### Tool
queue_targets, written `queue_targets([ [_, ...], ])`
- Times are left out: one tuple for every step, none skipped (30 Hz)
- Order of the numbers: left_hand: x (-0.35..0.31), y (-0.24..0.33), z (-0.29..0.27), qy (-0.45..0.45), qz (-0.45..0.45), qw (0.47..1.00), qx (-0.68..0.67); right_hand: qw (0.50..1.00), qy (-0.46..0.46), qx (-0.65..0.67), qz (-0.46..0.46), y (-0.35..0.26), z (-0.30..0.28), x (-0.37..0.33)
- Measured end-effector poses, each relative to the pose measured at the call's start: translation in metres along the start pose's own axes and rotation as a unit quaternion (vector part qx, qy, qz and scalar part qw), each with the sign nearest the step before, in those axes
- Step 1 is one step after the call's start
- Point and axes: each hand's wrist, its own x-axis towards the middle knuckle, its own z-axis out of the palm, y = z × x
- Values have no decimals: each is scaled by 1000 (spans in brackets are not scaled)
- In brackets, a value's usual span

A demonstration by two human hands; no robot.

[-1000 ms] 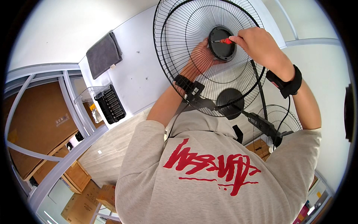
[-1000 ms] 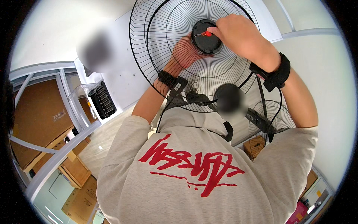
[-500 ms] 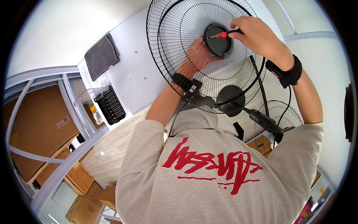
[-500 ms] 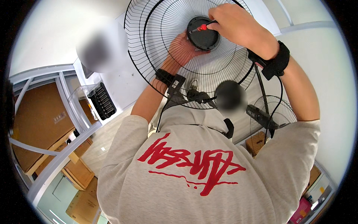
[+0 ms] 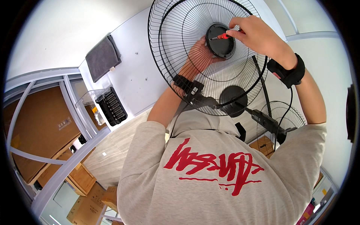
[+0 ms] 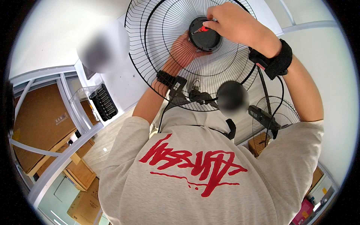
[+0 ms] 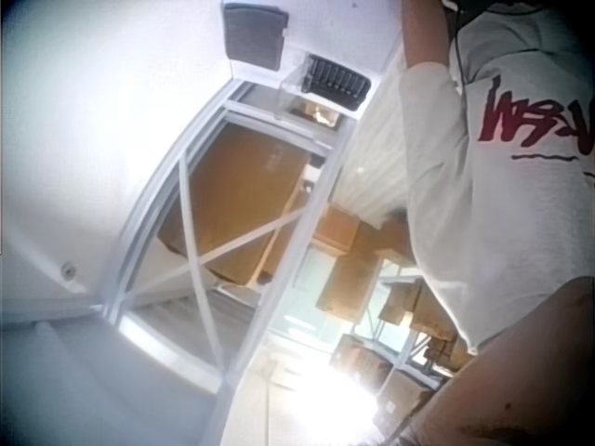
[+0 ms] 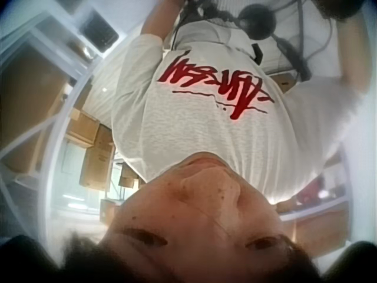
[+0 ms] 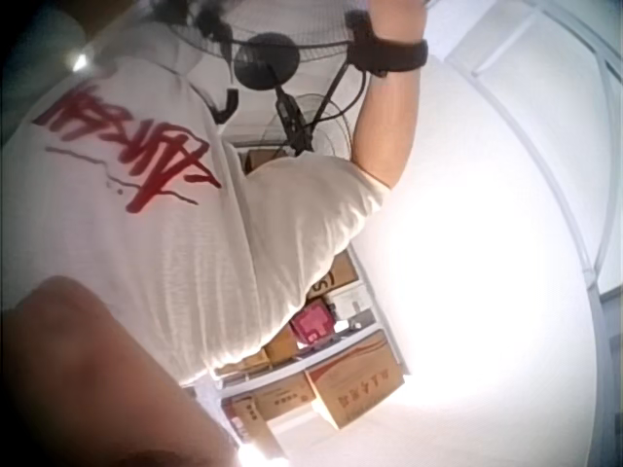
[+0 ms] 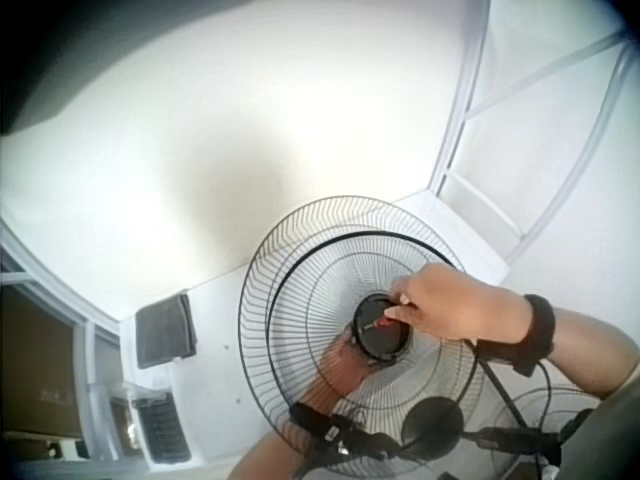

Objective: The person assembles a standing fan by first using a screwdriver to secure the front grill to the fan housing. They then attach the fan blades to the motor hub and secure them with a nut. Finally, they attach the rear grill to complete the assembly.

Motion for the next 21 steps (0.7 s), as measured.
queue_targets([
  [0, 0, 0, 3, 4, 1000, 6, 1000, 12, 15, -9, -7, -2, -2],
  [0, 0, 2, 5, 6, 1000, 11, 999, 24, 29, -15, -10, -4, -4],
  [1, 0, 3, 11, 8, 1000, 21, 997, 52, -15, -57, -8, -1, -5],
  [1, 0, 4, 17, 10, 999, 32, 990, 79, -59, -99, -5, 3, -8],
  [2, 0, 4, 23, 13, 999, 42, 979, 106, -103, -141, -3, 6, -9],
  [1, 1, 4, 21, 9, 999, 38, 984, 91, -99, -114, -3, 6, -9],
  [1, 2, 4, 20, 5, 999, 35, 989, 75, -95, -87, -4, 7, -10],
  [0, 3, 4, 19, 1, 999, 31, 992, 59, -92, -60, -5, 7, -9],
  [1, 2, 2, 17, -1, 1000, 24, 996, 45, -70, -35, -5, 8, -9],
  [2, 2, 0, 15, -4, 1000, 17, 998, 31, -48, -11, -4, 8, -8],
  [2, 1, -3, 12, -6, 1000, 10, 999, 17, -25, 13, -4, 9, -7],
  [3, 1, -4, 10, -9, 1000, 9, 1000, 16, -16, 15, 0, 11, -6],
  [4, 1, -4, 8, -13, 1000, 8, 1000, 14, -7, 18, 4, 15, -4],
  [4, 0, -5, 6, -17, 1000, 7, 1000, 13, 3, 20, 7, 16, -3],
  [5, 0, -6, 2, -12, 1000, 1, 1000, 12, 0, 17, 6, 15, -3],
  [5, 0, -8, -3, -8, 1000, -6, 1000, 11, -3, 14, 5, 12, -3],
  [6, -1, -9, -8, -5, 1000, -12, 1000, 9, -6, 11, 4, 10, -4],
  [6, 0, -9, -16, -3, 1000, -11, 999, 25, -37, -18, 4, 10, -7],
  [7, 1, -10, -25, -2, 1000, -11, 996, 40, -68, -47, 4, 10, -10],
  [7, 1, -11, -33, -1, 999, -11, 991, 55, -98, -75, 3, 10, -13],
  [7, 2, -11, -30, 1, 1000, -5, 992, 66, -89, -68, 3, 7, -17],
])
